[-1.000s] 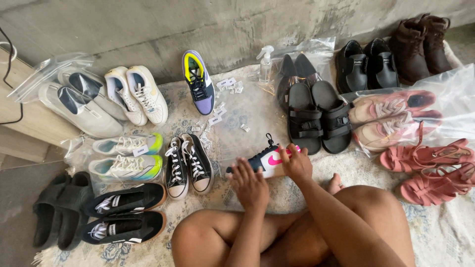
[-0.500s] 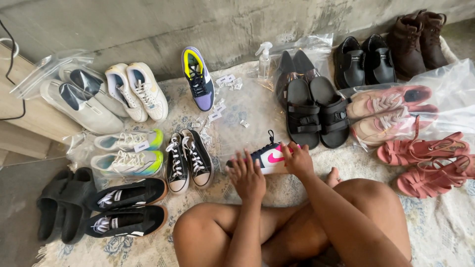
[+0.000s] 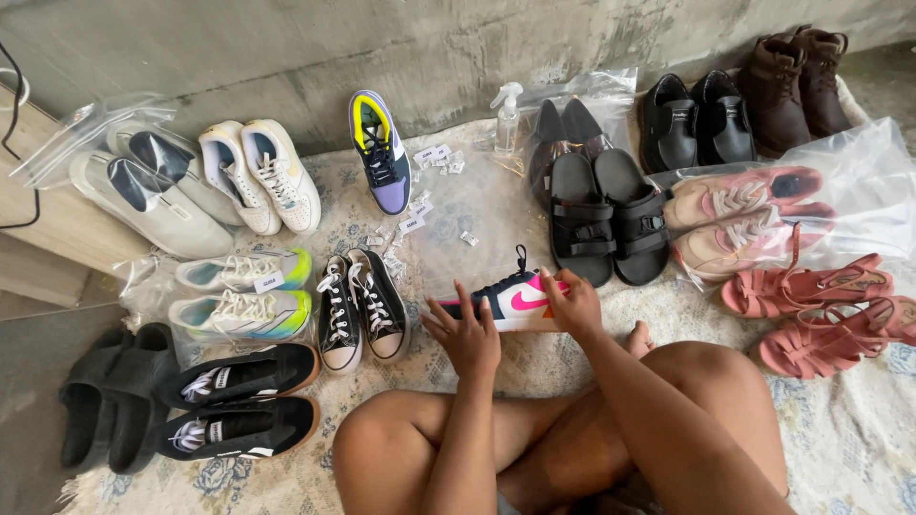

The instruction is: The person sits on a rug surrounded by various shoes and cleans a pink and black sneaker using a spray bottle and a white cloth. They wipe the shoe's exterior and interior, then place it next to a purple and yellow sneaker.

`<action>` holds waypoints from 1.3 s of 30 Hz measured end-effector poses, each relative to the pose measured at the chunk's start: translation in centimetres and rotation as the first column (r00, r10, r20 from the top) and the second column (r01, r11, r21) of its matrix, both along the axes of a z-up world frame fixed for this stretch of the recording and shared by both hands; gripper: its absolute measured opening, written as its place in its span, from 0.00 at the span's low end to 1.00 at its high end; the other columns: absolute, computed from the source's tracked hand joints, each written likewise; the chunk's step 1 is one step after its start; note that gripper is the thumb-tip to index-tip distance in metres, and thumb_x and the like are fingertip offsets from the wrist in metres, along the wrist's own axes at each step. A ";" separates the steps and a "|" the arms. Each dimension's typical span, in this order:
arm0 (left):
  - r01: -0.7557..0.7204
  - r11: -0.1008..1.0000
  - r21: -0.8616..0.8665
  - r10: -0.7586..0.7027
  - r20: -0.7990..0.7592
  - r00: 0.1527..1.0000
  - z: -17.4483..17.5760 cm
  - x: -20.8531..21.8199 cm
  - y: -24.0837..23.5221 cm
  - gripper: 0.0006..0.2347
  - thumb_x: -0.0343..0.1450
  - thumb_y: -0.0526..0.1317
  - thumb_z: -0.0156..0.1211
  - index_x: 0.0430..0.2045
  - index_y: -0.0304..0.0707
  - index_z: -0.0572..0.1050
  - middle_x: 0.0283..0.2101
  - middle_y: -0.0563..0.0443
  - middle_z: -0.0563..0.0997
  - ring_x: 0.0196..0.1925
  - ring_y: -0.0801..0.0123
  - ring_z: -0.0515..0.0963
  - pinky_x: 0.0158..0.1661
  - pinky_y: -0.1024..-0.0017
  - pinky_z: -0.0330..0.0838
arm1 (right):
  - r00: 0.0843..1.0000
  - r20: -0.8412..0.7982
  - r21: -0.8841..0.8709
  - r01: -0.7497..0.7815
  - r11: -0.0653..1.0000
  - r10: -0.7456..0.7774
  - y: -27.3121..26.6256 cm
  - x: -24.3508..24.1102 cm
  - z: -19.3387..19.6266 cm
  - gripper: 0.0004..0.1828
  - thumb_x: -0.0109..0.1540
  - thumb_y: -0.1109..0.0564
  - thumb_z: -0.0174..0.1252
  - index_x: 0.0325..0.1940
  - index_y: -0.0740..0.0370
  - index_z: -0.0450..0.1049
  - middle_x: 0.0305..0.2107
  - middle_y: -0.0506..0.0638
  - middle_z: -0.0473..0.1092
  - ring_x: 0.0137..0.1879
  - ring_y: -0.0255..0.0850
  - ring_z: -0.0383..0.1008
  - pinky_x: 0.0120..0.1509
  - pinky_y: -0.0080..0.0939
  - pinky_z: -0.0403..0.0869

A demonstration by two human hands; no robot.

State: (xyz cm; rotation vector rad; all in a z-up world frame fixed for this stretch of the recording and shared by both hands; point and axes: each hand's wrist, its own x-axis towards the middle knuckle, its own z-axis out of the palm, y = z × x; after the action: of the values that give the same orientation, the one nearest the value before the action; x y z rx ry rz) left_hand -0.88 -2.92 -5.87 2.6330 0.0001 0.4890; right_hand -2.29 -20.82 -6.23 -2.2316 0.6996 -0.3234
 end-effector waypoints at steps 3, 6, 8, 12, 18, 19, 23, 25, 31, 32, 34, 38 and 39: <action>0.064 0.991 0.115 -0.084 0.178 0.981 2.8 -0.4 -0.9 0.23 0.74 0.57 0.49 0.66 0.64 0.67 0.72 0.33 0.57 0.67 0.06 0.49 0.52 0.21 0.56 | 0.996 0.058 0.088 0.059 0.994 -0.065 -0.6 0.2 0.5 0.24 0.67 0.28 0.53 0.37 0.47 0.78 0.27 0.60 0.75 0.46 0.57 0.77 0.56 0.54 0.72; 0.224 0.954 0.200 -0.265 0.213 0.940 4.4 -1.3 -3.0 0.20 0.75 0.57 0.48 0.64 0.71 0.67 0.73 0.45 0.61 0.73 0.22 0.50 0.51 0.14 0.47 | 0.977 0.209 0.241 -0.012 0.970 -0.040 2.7 -1.9 8.8 0.22 0.70 0.40 0.49 0.68 0.37 0.71 0.49 0.65 0.75 0.59 0.65 0.71 0.65 0.58 0.69; 0.245 0.953 0.176 -0.281 0.224 0.933 4.3 -1.9 -4.3 0.19 0.76 0.55 0.46 0.64 0.74 0.66 0.74 0.46 0.59 0.74 0.21 0.47 0.46 0.11 0.46 | 0.971 0.240 0.201 -0.045 0.979 -0.005 2.9 -1.4 7.8 0.24 0.71 0.44 0.48 0.72 0.36 0.66 0.41 0.68 0.73 0.53 0.66 0.73 0.57 0.61 0.69; 0.331 0.940 0.084 -0.342 0.249 0.906 3.0 -1.8 -4.5 0.19 0.75 0.57 0.45 0.64 0.78 0.65 0.75 0.46 0.57 0.74 0.19 0.39 0.41 0.07 0.39 | 0.951 0.294 0.198 -0.162 0.967 0.099 3.4 -2.7 11.0 0.27 0.74 0.44 0.32 0.77 0.38 0.60 0.38 0.75 0.73 0.51 0.71 0.71 0.60 0.64 0.69; 0.537 0.814 -0.221 -0.505 0.186 0.843 7.0 -0.9 -1.9 0.22 0.77 0.56 0.39 0.70 0.70 0.57 0.78 0.39 0.44 0.74 0.17 0.30 0.48 0.08 0.34 | 0.843 0.464 0.231 -0.412 0.881 0.272 4.1 -3.8 13.2 0.35 0.73 0.40 0.17 0.84 0.46 0.44 0.44 0.63 0.63 0.51 0.56 0.63 0.66 0.55 0.62; 0.536 0.815 -0.219 -0.503 0.192 0.843 7.7 -0.8 -1.7 0.22 0.77 0.56 0.39 0.70 0.70 0.57 0.78 0.39 0.44 0.74 0.17 0.30 0.48 0.08 0.34 | 0.840 0.468 0.228 -0.416 0.881 0.275 3.8 -3.4 12.0 0.35 0.73 0.40 0.17 0.84 0.46 0.44 0.44 0.63 0.63 0.51 0.56 0.63 0.66 0.55 0.62; 0.626 0.647 -0.435 -0.631 0.155 0.760 9.9 -1.3 -0.8 0.25 0.78 0.54 0.35 0.73 0.62 0.49 0.78 0.37 0.32 0.73 0.20 0.22 0.52 0.11 0.30 | 0.765 0.529 0.125 -0.498 0.858 0.367 4.4 -3.7 12.2 0.36 0.72 0.38 0.14 0.84 0.47 0.42 0.66 0.57 0.49 0.69 0.53 0.50 0.77 0.56 0.46; 0.642 0.606 -0.469 -0.657 0.160 0.737 10.5 -1.5 -0.7 0.25 0.79 0.53 0.35 0.74 0.60 0.46 0.78 0.37 0.28 0.73 0.21 0.21 0.55 0.12 0.30 | 0.729 0.557 0.075 -0.521 0.850 0.397 4.9 -3.9 13.8 0.36 0.72 0.39 0.12 0.83 0.48 0.42 0.73 0.56 0.42 0.76 0.56 0.43 0.79 0.59 0.41; 0.726 0.480 -0.492 -0.678 0.317 0.663 11.5 -1.7 -0.6 0.23 0.79 0.47 0.39 0.74 0.58 0.52 0.79 0.40 0.35 0.77 0.28 0.30 0.67 0.32 0.34 | 0.616 0.621 0.038 -0.641 0.767 0.485 5.3 -3.7 14.6 0.44 0.70 0.31 0.08 0.80 0.54 0.51 0.78 0.58 0.40 0.81 0.59 0.37 0.80 0.64 0.38; 0.719 0.488 -0.495 -0.670 0.317 0.672 11.4 -1.8 -0.5 0.23 0.79 0.46 0.41 0.73 0.58 0.54 0.79 0.41 0.38 0.77 0.27 0.32 0.68 0.33 0.35 | 0.626 0.608 0.051 -0.644 0.764 0.488 5.3 -3.8 14.7 0.44 0.70 0.32 0.07 0.80 0.54 0.51 0.78 0.57 0.41 0.81 0.59 0.39 0.79 0.65 0.39; 0.713 0.495 -0.497 -0.662 0.316 0.680 11.6 -2.1 -0.5 0.23 0.78 0.46 0.43 0.72 0.59 0.56 0.79 0.41 0.40 0.76 0.26 0.33 0.68 0.34 0.37 | 0.636 0.595 0.063 -0.646 0.761 0.490 5.5 -4.0 15.3 0.44 0.70 0.33 0.07 0.80 0.54 0.51 0.78 0.56 0.42 0.81 0.59 0.41 0.78 0.67 0.40; 0.674 0.491 -0.553 -0.552 0.401 0.731 13.0 -2.5 -0.8 0.24 0.75 0.43 0.56 0.69 0.54 0.63 0.75 0.44 0.56 0.76 0.35 0.47 0.71 0.42 0.39 | 0.628 0.610 0.063 -0.646 0.760 0.483 5.9 -4.4 17.2 0.40 0.71 0.36 0.13 0.79 0.54 0.53 0.77 0.58 0.46 0.80 0.60 0.45 0.78 0.67 0.43; 0.677 0.458 -0.576 -0.502 0.461 0.732 13.5 -2.5 -1.0 0.22 0.74 0.39 0.59 0.66 0.50 0.67 0.73 0.44 0.63 0.76 0.42 0.55 0.73 0.47 0.39 | 0.613 0.621 0.039 -0.647 0.762 0.489 5.9 -4.4 17.7 0.35 0.73 0.41 0.19 0.79 0.55 0.54 0.76 0.58 0.49 0.79 0.59 0.48 0.78 0.67 0.45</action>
State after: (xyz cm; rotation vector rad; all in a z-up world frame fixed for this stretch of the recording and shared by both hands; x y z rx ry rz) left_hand -3.38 -3.87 7.58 1.6078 -0.6666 0.4099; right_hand -6.64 -14.90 11.43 -1.8175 -0.3144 -0.5137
